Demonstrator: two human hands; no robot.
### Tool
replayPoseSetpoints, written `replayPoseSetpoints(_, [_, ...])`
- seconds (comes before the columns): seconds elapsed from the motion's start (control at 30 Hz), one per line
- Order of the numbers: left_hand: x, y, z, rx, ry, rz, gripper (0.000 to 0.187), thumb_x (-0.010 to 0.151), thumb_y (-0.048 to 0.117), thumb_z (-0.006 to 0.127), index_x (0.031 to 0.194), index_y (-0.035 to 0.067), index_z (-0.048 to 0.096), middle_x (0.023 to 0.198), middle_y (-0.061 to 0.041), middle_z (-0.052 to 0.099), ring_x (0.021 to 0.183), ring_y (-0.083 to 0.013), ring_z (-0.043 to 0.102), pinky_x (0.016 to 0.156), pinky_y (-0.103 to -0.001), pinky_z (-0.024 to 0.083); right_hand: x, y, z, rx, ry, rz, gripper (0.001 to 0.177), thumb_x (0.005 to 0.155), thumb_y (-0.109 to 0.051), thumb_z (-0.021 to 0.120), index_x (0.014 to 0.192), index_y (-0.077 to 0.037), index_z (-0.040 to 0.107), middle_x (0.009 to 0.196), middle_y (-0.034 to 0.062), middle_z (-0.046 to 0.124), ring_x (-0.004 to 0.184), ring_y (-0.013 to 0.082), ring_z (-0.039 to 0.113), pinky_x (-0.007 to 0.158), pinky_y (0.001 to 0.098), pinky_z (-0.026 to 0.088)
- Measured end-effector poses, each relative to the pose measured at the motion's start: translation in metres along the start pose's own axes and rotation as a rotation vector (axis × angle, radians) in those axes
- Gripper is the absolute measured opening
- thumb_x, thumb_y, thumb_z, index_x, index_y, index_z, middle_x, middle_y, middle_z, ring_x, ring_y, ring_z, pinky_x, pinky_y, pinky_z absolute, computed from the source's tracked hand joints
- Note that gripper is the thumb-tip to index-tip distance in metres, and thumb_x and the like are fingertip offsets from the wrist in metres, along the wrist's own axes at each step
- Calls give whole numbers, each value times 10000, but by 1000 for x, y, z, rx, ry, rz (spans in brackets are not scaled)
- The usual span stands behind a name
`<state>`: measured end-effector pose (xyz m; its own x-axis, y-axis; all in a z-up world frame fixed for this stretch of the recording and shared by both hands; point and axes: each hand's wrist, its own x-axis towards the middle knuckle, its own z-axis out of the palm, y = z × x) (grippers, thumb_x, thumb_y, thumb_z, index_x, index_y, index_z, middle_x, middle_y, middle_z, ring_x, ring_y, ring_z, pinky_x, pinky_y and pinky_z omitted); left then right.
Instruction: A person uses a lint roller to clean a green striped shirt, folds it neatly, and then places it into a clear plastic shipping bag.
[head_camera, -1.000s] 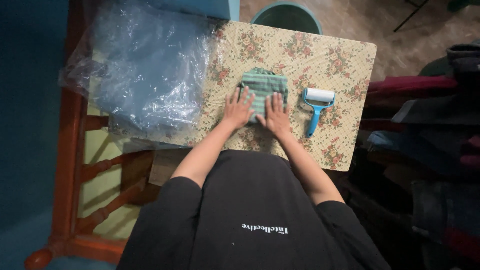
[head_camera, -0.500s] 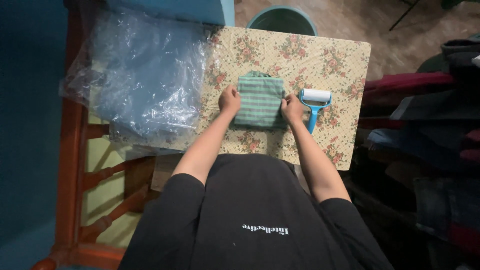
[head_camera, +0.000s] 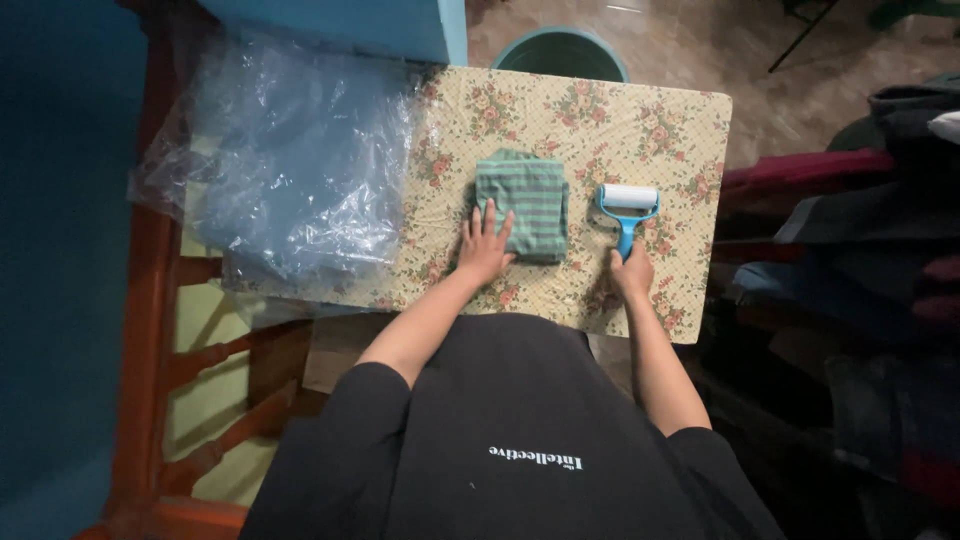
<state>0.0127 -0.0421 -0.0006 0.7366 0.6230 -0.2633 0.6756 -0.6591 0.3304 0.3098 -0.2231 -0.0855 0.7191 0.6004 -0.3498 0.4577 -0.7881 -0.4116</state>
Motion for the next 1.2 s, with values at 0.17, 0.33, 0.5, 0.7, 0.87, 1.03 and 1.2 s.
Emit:
replayPoseSetpoints(0.17, [7,7,20,166,76,22,799,934,284,784,1579,53,373,1643,-359,152,1517,-570,112,1199,-708,113,-48,-61,-20,147,-5,-74,421,936,-362,751,1236,-82,656,1047,250,709,1063,479,685,889,615,540])
replayPoseSetpoints(0.33, [-19,26,2,296,123,150,636,951,226,726,1504,32,477,1626,-326,249,1534,-542,116,1205,-725,95,-108,-123,-40,206,-132,-90,409,962,-429,720,1192,-102,635,1020,233,716,1059,459,695,865,597,555])
replayPoseSetpoints(0.5, [-19,22,12,361,-169,275,688,901,459,683,1525,239,496,1569,-117,473,1482,-468,326,1229,-710,129,-107,-105,18,27,-314,-289,433,970,-492,674,1187,-119,638,1003,216,727,1062,454,706,891,584,558])
replayPoseSetpoints(0.7, [-9,10,24,378,-240,288,795,920,388,713,1603,177,363,1621,-110,398,1522,-431,283,1264,-680,130,-73,-119,52,21,-148,-342,401,1012,-421,630,1123,-36,653,951,259,711,986,483,712,837,587,574])
replayPoseSetpoints(0.87, [-8,8,22,373,-191,288,660,925,311,668,1533,146,471,1693,-98,282,1564,-432,191,1270,-662,158,3,-147,57,10,-77,-352,408,996,-389,666,1121,-1,677,967,291,704,1007,505,701,857,612,566])
replayPoseSetpoints(1.03, [-11,2,29,384,-176,309,622,906,336,714,1480,142,575,1689,-90,297,1571,-425,190,1267,-647,178,-4,-176,21,140,-28,-350,389,974,-361,693,1112,2,659,940,291,688,988,524,688,836,630,549])
replayPoseSetpoints(1.2, [-11,-8,56,329,-101,301,628,882,548,676,1449,295,588,1562,20,512,1452,-330,427,1217,-587,280,-108,-197,-18,118,-235,-314,378,951,-458,681,1033,-93,735,911,195,740,998,432,721,824,552,570])
